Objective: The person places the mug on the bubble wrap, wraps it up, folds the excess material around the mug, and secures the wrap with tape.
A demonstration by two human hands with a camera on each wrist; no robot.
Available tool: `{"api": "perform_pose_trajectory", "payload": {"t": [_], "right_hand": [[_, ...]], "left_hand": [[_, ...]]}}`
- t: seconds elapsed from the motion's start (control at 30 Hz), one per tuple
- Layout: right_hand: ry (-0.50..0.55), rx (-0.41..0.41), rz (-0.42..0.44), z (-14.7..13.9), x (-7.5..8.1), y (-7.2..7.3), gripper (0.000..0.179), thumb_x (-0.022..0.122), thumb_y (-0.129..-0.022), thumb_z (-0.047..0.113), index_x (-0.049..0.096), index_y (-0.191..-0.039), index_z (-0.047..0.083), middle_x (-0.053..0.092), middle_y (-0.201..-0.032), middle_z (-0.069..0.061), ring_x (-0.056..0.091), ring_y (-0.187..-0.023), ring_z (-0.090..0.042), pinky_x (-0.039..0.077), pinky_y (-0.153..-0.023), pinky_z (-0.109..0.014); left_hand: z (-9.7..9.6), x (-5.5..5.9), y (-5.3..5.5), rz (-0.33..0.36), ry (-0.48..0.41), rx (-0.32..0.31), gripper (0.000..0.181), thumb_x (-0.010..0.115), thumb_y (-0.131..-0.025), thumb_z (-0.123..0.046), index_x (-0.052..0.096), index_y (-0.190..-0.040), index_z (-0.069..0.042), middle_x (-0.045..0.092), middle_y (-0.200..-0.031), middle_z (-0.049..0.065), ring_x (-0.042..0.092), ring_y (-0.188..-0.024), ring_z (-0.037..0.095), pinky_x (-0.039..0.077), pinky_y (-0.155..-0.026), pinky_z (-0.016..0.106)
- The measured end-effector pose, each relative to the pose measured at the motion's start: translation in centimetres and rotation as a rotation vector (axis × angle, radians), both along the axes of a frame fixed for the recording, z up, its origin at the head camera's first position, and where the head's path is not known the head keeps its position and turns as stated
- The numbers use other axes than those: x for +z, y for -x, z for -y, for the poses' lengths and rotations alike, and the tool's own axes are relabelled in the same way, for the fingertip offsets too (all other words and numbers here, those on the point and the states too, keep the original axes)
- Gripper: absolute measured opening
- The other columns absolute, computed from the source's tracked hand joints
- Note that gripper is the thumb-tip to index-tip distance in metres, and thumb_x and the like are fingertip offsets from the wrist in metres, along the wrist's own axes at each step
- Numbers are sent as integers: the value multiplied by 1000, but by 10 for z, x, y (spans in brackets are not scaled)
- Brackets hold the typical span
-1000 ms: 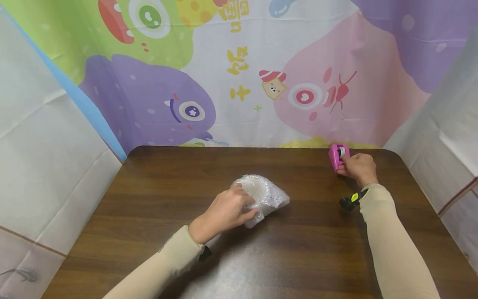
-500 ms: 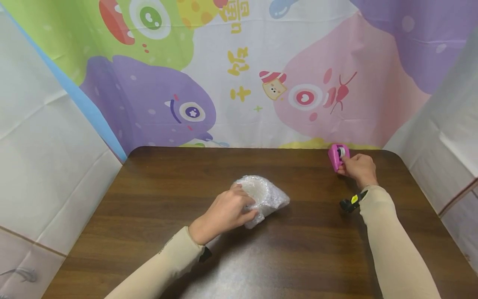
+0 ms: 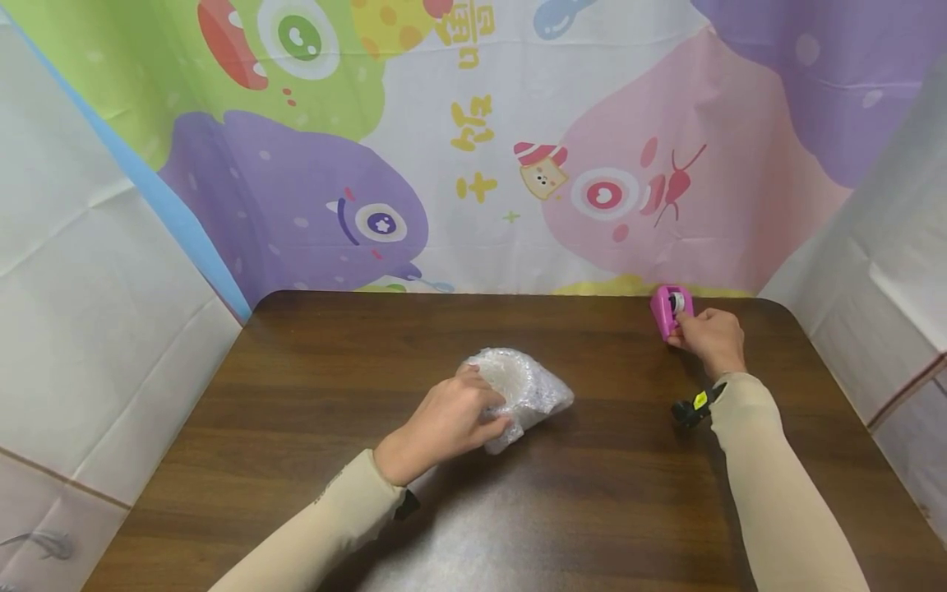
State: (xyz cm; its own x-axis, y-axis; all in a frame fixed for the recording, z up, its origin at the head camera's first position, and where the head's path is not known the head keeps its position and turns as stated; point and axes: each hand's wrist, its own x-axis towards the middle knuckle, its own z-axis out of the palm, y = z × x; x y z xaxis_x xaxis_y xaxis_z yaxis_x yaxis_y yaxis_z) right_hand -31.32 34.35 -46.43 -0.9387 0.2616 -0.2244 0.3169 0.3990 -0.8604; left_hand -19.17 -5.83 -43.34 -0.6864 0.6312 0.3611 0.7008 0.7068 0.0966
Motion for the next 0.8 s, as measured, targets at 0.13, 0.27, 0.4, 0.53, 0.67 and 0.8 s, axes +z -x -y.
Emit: {"api": "perform_pose_trajectory", "payload": {"t": [0.13, 0.27, 0.4, 0.53, 0.67, 0.8], "right_hand": [[25, -17, -18, 1, -1, -1, 28, 52, -105, 26, 51, -99, -2, 68, -67, 10, 72, -65, 0, 61, -74, -25], [88, -32, -40, 1, -2, -2, 32, 51, -105, 28, 54, -105, -3, 69, -67, 12, 72, -66, -1, 61, -73, -25], [156, -83, -55, -2, -2, -2, 34, 51, -104, 29, 57, -109, -4, 70, -67, 10, 72, -64, -3, 61, -71, -24], [175, -109, -38, -5, -2, -3, 30, 53, -104, 25, 57, -110, -4, 69, -68, 10, 72, -64, -3, 60, -72, -24], [139, -86, -36, -6, -4, -2, 27, 51, -105, 23, 55, -107, -4, 67, -72, 10, 72, -67, -1, 60, -76, -25], [100, -80, -57, -5, -4, -2, 27, 52, -104, 22, 54, -102, -5, 66, -72, 10, 72, -67, 0, 60, -75, -24]], "left_hand": [[0, 0, -1, -1, -4, -2, 18, 79, -88, -35, 77, -80, -19, 67, -72, -7, 62, -77, 13, 56, -79, 30], [0, -1, -1, -6, -8, -3, 18, 80, -87, -34, 75, -78, -19, 68, -72, -7, 64, -76, 13, 56, -89, 31], [0, -1, -1, -4, -17, 1, 20, 80, -86, -32, 73, -75, -19, 67, -71, -7, 66, -75, 12, 54, -98, 33], [0, -1, -1, 3, -16, 5, 18, 80, -86, -33, 74, -77, -19, 68, -73, -8, 66, -77, 12, 56, -94, 32], [0, -2, -1, 3, -15, 8, 18, 80, -86, -33, 75, -78, -19, 69, -74, -8, 65, -78, 12, 58, -86, 32], [0, -2, -1, -5, -18, 7, 17, 81, -86, -33, 76, -78, -19, 69, -74, -8, 66, -78, 12, 58, -86, 32]]}}
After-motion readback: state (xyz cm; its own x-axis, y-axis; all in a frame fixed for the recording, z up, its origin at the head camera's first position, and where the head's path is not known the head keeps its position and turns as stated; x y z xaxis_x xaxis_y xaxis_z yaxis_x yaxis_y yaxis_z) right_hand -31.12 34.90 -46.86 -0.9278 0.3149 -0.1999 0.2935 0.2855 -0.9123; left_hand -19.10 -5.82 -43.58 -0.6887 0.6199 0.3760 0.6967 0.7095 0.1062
